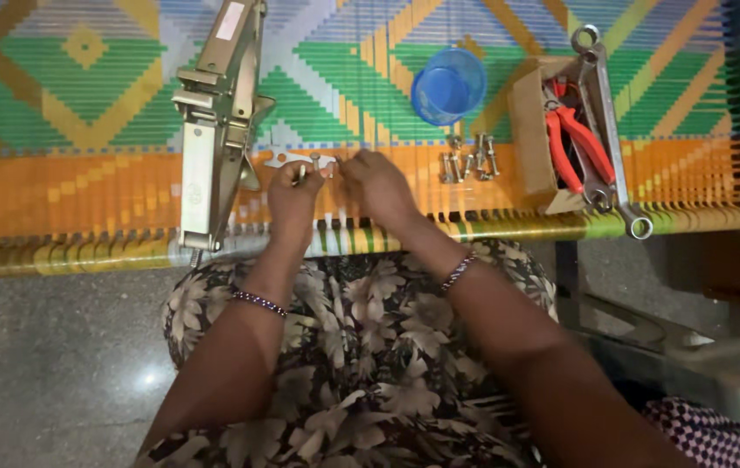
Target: The person sits on the floor and repeatedly picks up small metal screws and nuts from a woven mat, threads them together by hand, and places the assembled pairs into a small blue plastic container. A metal door latch and a box of tools remain on the mat nearby.
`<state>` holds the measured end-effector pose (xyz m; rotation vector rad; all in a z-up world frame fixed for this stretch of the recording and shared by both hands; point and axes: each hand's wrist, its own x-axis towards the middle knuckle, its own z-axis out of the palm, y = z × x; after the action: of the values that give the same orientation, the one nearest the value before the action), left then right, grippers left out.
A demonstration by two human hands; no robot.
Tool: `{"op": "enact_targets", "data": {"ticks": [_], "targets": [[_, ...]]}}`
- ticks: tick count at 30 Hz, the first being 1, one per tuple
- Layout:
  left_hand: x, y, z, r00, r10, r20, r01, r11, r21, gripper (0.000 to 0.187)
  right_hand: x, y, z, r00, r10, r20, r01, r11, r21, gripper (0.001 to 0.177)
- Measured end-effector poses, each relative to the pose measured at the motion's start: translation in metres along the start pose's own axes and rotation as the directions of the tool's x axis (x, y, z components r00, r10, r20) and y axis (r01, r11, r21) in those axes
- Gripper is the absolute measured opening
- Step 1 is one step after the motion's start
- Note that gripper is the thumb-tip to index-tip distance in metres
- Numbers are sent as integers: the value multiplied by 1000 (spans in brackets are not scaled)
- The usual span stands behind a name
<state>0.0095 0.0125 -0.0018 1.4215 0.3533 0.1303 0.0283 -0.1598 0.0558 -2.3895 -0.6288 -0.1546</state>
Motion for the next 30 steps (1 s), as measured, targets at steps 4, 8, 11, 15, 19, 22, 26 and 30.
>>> {"op": "enact_targets", "data": {"ticks": [4,8,11,15,19,22,26,30], "targets": [[1,1,-3,997,-78,1,78,996,35,5,-3,-6,9,998,-11,54,18,992,-129,26],[5,-6,-4,989,-142,48,148,978,-149,9,-5,16,11,998,-53,-23,48,981,-187,18],[7,-19,-5,979,-198,56,205,965,-166,11,-14,39,13,945,326,36,-326,922,209,21],[2,-27,1,993,-95,67,87,990,113,13,-6,80,20,729,514,452,-645,293,706,20],[-13,-6,10,966,-227,125,191,948,253,22,0,87,21,696,406,592,-675,91,732,26],[-20,7,16,981,-100,168,52,962,269,23,-3,62,15,699,358,620,-672,30,740,16],[-19,5,16,970,50,238,-133,929,346,24,-6,36,5,631,458,626,-716,33,697,24],[-17,2,13,948,58,313,-209,855,474,25,-7,28,21,830,354,431,-526,240,816,26]]}}
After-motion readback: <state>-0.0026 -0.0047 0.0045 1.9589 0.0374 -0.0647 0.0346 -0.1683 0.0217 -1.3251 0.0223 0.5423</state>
